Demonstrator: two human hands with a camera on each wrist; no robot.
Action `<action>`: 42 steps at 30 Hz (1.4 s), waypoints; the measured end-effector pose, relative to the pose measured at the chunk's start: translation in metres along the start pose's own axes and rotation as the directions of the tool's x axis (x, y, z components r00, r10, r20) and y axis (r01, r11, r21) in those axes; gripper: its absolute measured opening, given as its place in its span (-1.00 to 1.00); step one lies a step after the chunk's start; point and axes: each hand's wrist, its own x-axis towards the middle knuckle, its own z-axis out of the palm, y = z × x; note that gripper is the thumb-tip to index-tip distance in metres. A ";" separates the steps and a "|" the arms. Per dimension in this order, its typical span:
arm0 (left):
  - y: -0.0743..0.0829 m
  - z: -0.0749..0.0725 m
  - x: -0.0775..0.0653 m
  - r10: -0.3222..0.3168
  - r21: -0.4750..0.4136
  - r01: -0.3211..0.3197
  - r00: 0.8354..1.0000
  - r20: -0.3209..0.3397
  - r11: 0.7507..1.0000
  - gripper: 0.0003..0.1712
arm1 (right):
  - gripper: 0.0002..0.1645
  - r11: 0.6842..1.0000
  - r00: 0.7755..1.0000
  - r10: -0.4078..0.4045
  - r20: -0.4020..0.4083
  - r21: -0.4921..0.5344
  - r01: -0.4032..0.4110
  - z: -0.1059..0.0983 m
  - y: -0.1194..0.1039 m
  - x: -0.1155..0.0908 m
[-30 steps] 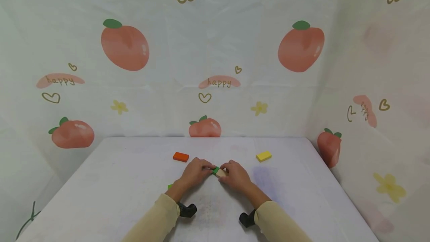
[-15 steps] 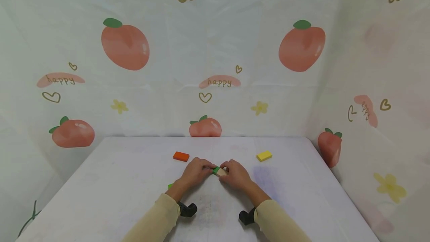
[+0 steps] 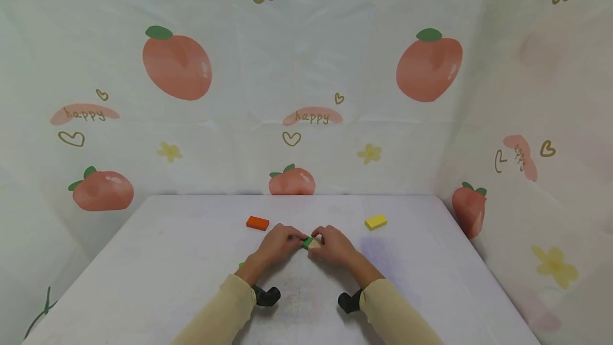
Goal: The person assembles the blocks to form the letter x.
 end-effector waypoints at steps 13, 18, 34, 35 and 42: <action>-0.002 -0.007 -0.002 -0.008 -0.124 0.012 1.000 0.030 0.992 -0.74 | -0.71 0.976 0.993 -0.111 0.029 0.192 0.103 -0.007 0.012 0.006; -0.003 -0.008 -0.004 -0.039 -0.155 0.044 0.999 0.038 0.987 -0.74 | -0.69 0.969 0.992 -0.119 0.051 0.224 0.105 -0.008 0.015 0.008; -0.005 -0.017 -0.019 0.008 -0.178 -0.010 1.000 -0.013 0.984 -0.75 | -0.65 0.941 0.960 -0.279 0.027 0.208 0.267 -0.006 0.021 0.007; -0.006 -0.018 -0.020 0.010 -0.175 -0.012 1.000 -0.014 0.984 -0.76 | -0.65 0.942 0.961 -0.276 0.028 0.205 0.264 -0.006 0.021 0.007; -0.011 -0.022 -0.032 0.015 -0.171 -0.020 0.999 -0.029 0.985 -0.77 | -0.64 0.947 0.962 -0.273 0.020 0.183 0.265 -0.004 0.020 0.007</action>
